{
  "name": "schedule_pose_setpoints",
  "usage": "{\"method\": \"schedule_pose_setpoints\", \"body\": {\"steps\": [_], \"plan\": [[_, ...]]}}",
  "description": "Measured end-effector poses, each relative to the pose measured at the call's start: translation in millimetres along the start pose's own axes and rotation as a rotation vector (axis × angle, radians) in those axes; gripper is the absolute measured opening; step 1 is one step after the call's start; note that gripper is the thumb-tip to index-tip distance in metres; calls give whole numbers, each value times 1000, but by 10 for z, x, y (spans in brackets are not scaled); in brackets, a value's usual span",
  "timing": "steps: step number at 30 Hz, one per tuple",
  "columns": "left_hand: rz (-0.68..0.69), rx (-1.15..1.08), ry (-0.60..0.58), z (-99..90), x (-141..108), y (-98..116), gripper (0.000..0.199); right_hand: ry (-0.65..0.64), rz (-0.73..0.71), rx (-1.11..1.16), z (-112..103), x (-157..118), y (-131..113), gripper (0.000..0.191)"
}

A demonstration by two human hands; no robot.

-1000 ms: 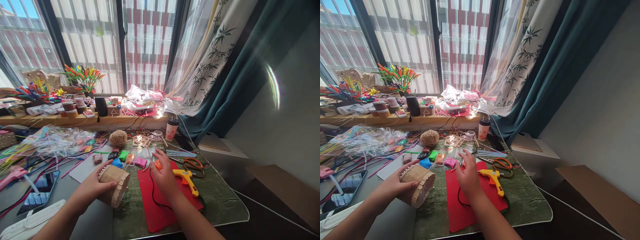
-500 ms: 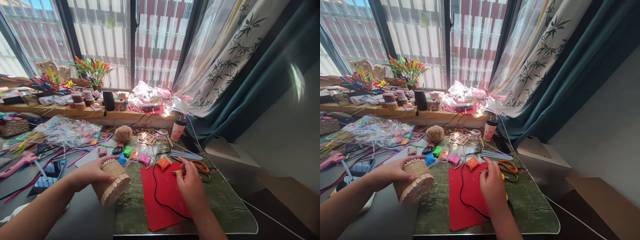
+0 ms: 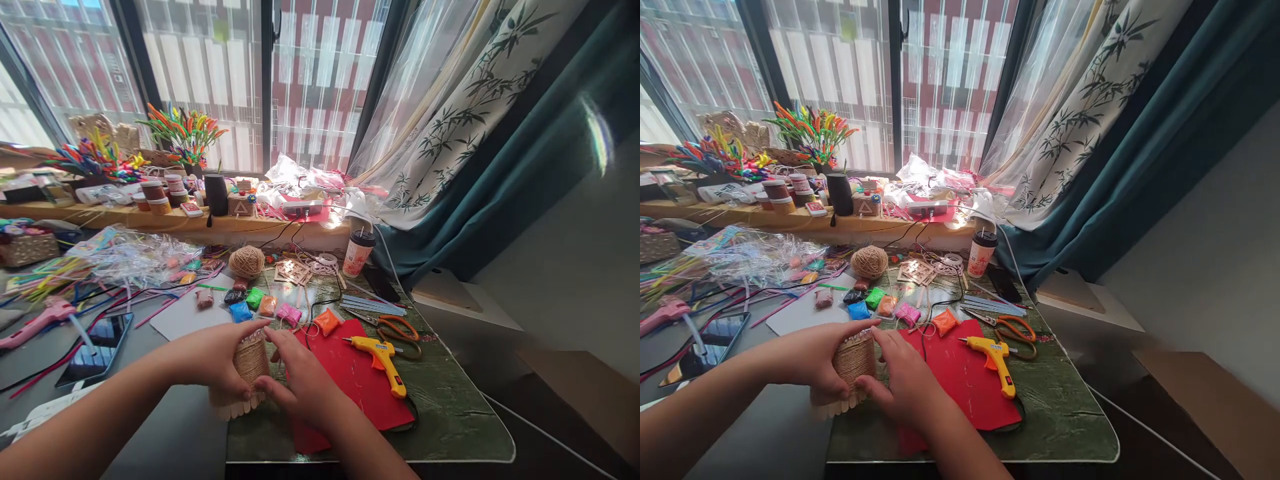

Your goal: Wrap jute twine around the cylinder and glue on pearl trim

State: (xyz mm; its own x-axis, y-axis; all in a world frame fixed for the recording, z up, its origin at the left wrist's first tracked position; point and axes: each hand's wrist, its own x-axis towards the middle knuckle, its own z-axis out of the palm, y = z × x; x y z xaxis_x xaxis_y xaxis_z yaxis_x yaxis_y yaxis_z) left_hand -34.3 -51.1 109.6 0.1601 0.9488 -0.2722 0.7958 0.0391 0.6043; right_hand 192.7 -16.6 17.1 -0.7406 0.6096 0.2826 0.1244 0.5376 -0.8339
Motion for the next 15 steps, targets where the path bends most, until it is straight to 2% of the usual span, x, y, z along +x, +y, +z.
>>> {"method": "schedule_pose_setpoints", "body": {"steps": [6,10,13,15], "plan": [[8,-37,-18,-10,-26,-69,110,22,25,-49,27,-35,152,68],[31,-134,-32,43,-26,-148,110,33,-55,-20,-28,-37,243,44],[100,-189,-20,160,12,-252,112,-18,-125,87,-126,-8,285,50],[143,-219,11,264,48,-340,114,-8,-87,146,-193,6,313,51]]}}
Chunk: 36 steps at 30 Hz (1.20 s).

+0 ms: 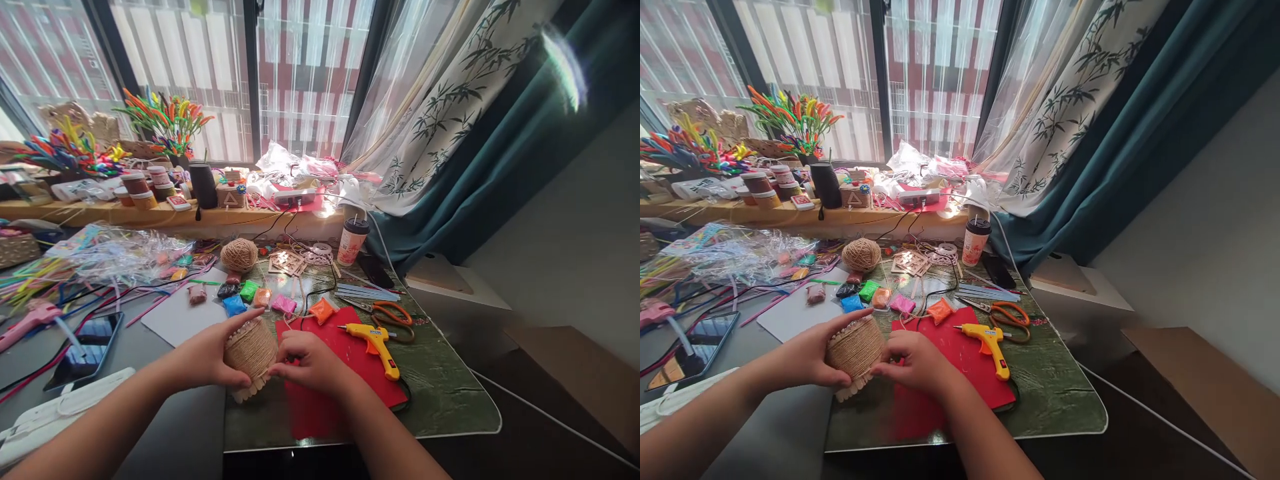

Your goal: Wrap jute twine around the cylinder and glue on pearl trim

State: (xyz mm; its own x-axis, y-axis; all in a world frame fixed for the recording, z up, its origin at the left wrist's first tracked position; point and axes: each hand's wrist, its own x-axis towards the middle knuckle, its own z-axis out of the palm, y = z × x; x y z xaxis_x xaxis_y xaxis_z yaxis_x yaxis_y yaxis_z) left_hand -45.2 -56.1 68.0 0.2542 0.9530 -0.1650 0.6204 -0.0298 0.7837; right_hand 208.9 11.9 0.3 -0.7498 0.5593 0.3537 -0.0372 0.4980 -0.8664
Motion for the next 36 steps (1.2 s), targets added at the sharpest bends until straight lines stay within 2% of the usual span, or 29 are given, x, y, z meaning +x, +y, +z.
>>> {"method": "schedule_pose_setpoints", "body": {"steps": [3,6,13,15,18,20,23,25,29,32,34,36], "plan": [[56,-34,63,114,29,-156,114,89,102,34,-54,-10,52,50],[76,-17,62,175,45,-244,117,164,159,62,-30,-35,121,50],[100,-68,70,180,36,-238,125,243,95,61,76,-42,199,49],[107,-110,75,188,22,-241,118,270,77,67,83,-35,196,49],[124,-132,117,233,0,-274,91,290,76,158,98,-24,187,47],[112,-130,200,277,-9,-303,78,270,115,282,118,-15,191,45],[31,-149,320,298,-9,-318,75,254,165,422,154,6,217,46],[-12,-132,318,237,-1,-287,73,272,157,417,176,21,234,46],[-34,-30,150,-22,13,-97,52,296,114,341,230,28,227,44],[-208,-50,39,-134,11,108,42,274,96,281,278,9,204,38],[-248,-19,69,-107,7,225,36,260,69,239,295,-7,201,36],[-212,0,121,-23,2,281,34,259,45,198,290,-21,211,36]]}}
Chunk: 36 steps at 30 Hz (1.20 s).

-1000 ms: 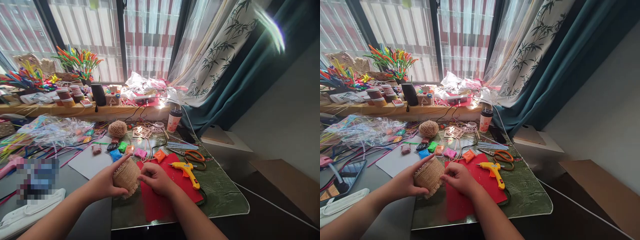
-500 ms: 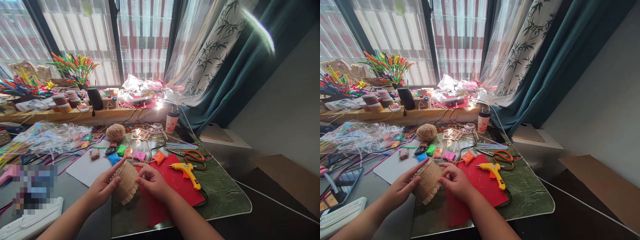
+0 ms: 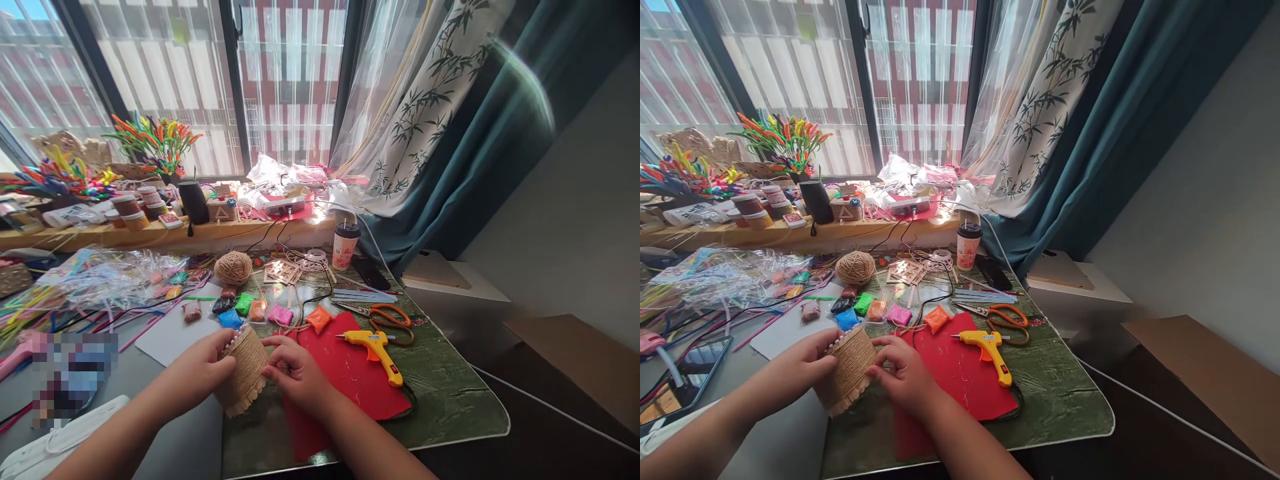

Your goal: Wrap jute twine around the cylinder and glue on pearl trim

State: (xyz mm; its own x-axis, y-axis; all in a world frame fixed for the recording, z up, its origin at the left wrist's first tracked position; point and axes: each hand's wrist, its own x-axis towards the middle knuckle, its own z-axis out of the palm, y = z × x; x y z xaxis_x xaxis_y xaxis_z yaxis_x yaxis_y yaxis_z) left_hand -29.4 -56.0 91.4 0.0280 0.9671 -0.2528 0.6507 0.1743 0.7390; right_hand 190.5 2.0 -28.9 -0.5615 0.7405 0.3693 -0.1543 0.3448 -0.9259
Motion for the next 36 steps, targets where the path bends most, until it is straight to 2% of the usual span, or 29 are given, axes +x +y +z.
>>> {"method": "schedule_pose_setpoints", "body": {"steps": [2,5,8,10,13,15,18,21,24,28,33,36], "plan": [[66,-54,15,92,-7,-39,33,15,-21,-38,-33,-3,8,35],[135,-166,-2,172,43,-269,31,32,-58,-81,-101,-4,8,29],[193,-232,-17,169,141,-549,35,42,-120,-114,-153,-11,-1,20],[224,-216,-46,149,193,-649,36,28,-168,-164,-165,-16,-5,15],[236,-114,-29,145,209,-616,28,8,-246,-293,-145,-19,1,11],[236,-38,111,188,184,-526,29,46,-269,-379,-118,-21,16,11],[252,42,359,332,141,-427,52,131,-247,-459,-80,-33,51,15],[314,153,433,509,152,-436,73,158,-211,-484,-71,-47,92,17],[393,268,492,599,219,-492,67,158,-182,-464,-89,-48,132,18],[400,319,468,527,297,-506,37,149,-193,-410,-124,-28,173,19],[383,227,367,368,304,-482,39,110,-259,-436,-144,-18,188,19],[431,227,372,317,298,-491,37,72,-308,-512,-152,-33,168,17]]}}
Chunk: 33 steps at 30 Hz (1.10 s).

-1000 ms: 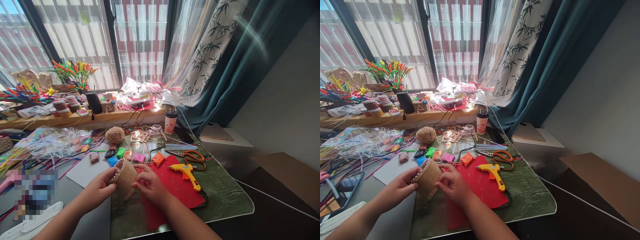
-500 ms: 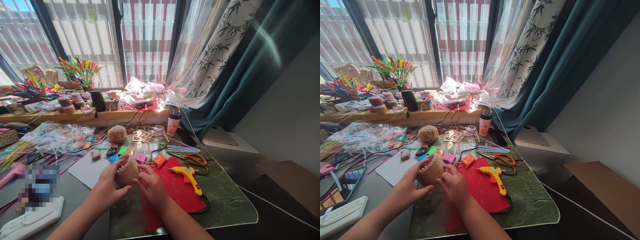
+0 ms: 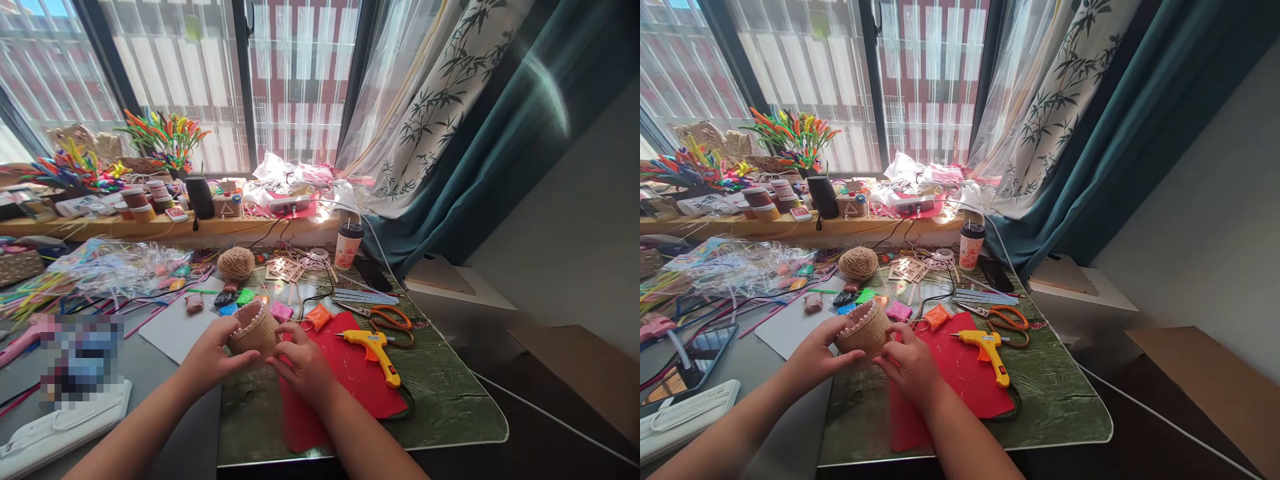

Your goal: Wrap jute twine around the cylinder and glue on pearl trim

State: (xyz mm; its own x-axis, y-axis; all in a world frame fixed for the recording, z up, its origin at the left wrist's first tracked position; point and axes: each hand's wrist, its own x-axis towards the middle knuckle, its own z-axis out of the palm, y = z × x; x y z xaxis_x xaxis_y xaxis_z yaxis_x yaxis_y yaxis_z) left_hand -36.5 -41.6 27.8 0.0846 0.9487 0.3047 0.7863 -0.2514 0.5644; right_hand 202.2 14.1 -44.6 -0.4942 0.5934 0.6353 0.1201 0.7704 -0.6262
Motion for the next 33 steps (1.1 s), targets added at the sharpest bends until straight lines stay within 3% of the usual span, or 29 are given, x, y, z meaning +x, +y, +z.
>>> {"method": "schedule_pose_setpoints", "body": {"steps": [7,12,18,24,29,33], "plan": [[231,121,-65,-23,8,-26,30,-189,-83,-211,-36,18,-65,19],[313,205,-58,14,-9,-81,35,-154,-35,-194,-12,19,-71,19],[225,152,-46,0,-26,-171,42,-92,23,-147,-37,21,-56,14],[24,-32,-102,-9,-54,-188,57,24,66,118,-43,24,-23,14],[-120,-248,-303,-125,-29,-193,65,110,178,315,-51,-40,-28,42],[-177,-445,-484,-210,57,-251,77,32,135,353,-96,-45,-72,34]]}}
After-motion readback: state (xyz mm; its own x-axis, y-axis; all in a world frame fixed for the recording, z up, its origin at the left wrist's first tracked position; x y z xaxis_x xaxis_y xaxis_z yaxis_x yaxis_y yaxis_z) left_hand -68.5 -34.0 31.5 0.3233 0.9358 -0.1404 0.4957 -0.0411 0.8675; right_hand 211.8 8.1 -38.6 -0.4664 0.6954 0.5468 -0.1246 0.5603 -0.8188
